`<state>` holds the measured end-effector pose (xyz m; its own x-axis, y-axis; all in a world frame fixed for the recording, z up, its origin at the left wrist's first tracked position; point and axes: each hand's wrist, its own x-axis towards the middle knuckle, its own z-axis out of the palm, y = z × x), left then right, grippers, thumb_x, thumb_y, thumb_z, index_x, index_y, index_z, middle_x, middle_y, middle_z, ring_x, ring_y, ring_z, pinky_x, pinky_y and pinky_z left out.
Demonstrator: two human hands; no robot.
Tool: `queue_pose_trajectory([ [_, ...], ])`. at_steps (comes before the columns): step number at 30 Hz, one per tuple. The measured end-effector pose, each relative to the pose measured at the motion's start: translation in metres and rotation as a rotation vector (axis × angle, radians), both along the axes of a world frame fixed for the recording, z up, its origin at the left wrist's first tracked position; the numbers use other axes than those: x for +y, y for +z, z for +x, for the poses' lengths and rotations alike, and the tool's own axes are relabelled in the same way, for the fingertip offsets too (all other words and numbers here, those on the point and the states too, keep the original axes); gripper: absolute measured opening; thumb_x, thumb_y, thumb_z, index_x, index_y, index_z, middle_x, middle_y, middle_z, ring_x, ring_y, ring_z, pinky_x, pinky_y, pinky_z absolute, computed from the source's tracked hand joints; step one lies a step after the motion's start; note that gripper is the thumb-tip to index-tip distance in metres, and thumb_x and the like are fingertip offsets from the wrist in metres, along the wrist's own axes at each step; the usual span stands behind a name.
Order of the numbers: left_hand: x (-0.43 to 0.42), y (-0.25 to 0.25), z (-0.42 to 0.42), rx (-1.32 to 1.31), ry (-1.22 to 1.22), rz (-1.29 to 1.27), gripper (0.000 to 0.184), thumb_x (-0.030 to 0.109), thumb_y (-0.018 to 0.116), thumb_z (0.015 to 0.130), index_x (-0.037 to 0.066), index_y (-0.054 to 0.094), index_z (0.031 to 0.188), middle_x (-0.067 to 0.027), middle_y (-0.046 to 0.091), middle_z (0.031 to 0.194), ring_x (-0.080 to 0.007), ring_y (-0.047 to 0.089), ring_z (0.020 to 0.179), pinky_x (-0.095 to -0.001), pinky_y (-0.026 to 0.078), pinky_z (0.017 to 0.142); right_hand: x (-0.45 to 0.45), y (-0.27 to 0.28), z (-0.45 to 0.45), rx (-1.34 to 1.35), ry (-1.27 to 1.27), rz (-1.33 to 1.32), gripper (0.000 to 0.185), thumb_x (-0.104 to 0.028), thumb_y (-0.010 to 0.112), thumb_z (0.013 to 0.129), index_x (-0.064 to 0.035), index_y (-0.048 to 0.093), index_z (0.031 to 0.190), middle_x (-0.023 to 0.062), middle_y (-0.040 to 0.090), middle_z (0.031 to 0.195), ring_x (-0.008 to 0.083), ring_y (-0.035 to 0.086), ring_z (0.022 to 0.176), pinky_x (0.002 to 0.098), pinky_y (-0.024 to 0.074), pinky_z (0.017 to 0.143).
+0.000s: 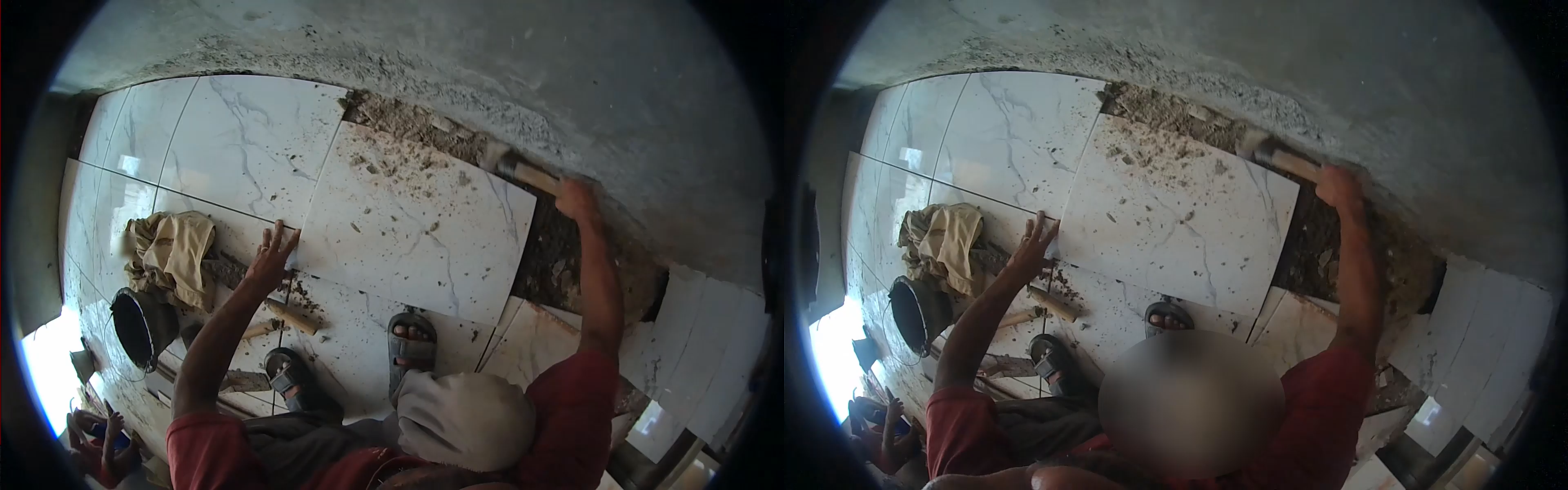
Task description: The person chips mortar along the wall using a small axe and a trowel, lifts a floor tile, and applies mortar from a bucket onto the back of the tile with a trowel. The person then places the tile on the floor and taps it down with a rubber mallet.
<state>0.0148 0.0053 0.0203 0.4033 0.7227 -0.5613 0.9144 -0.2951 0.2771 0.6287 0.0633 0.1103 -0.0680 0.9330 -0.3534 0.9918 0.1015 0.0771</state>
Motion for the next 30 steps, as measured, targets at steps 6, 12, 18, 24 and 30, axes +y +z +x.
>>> queue_pose_trajectory([
  [6, 0.000, 0.003, 0.003, -0.001, 0.015, 0.012, 0.101, 0.001, 0.075, 0.070, 0.026, 0.017, 0.149, -0.0231, 0.002, 0.154, -0.0542, 0.017, 0.135, -0.0577, 0.037, 0.103, -0.013, 0.021, -0.047, 0.312, 0.306, 0.189, 0.021, -0.011, 0.065, 0.067, -0.0058, 0.056, 0.085, 0.0184, 0.064, 0.087, 0.0395, 0.062, 0.087, 0.0492, 0.0494, 0.074],
  [12, -0.003, -0.005, -0.002, -0.010, 0.011, 0.048, 0.101, -0.001, 0.075, 0.069, 0.026, 0.018, 0.148, -0.0230, 0.001, 0.154, -0.0552, 0.017, 0.134, -0.0586, 0.037, 0.102, 0.004, -0.002, 0.013, -0.060, -0.158, -0.014, 0.027, -0.010, 0.062, 0.069, -0.0063, 0.061, 0.096, 0.0188, 0.065, 0.095, 0.0408, 0.062, 0.089, 0.0505, 0.0491, 0.077],
  [18, -0.001, -0.004, 0.000, 0.010, 0.006, 0.020, 0.101, 0.001, 0.075, 0.070, 0.026, 0.017, 0.149, -0.0231, 0.001, 0.154, -0.0548, 0.016, 0.135, -0.0587, 0.037, 0.102, -0.011, 0.014, -0.034, 0.184, 0.297, 0.154, 0.029, -0.012, 0.058, 0.075, -0.0059, 0.061, 0.104, 0.0198, 0.066, 0.096, 0.0397, 0.063, 0.089, 0.0500, 0.0502, 0.078],
  [24, -0.002, -0.010, -0.002, 0.037, -0.005, 0.031, 0.101, 0.004, 0.076, 0.071, 0.028, 0.016, 0.149, -0.0231, -0.001, 0.154, -0.0550, 0.015, 0.135, -0.0583, 0.035, 0.104, 0.008, -0.004, -0.028, -0.134, -0.131, 0.044, 0.022, -0.009, 0.061, 0.068, -0.0052, 0.059, 0.090, 0.0168, 0.064, 0.084, 0.0386, 0.063, 0.082, 0.0486, 0.0506, 0.073],
  [30, 0.000, 0.000, 0.000, 0.006, 0.010, -0.009, 0.100, 0.004, 0.075, 0.072, 0.028, 0.016, 0.149, -0.0219, 0.000, 0.154, -0.0540, 0.015, 0.136, -0.0583, 0.034, 0.104, -0.008, -0.005, -0.047, 0.241, 0.278, 0.122, 0.023, -0.007, 0.060, 0.071, -0.0068, 0.060, 0.093, 0.0171, 0.065, 0.085, 0.0378, 0.063, 0.084, 0.0493, 0.0498, 0.075],
])
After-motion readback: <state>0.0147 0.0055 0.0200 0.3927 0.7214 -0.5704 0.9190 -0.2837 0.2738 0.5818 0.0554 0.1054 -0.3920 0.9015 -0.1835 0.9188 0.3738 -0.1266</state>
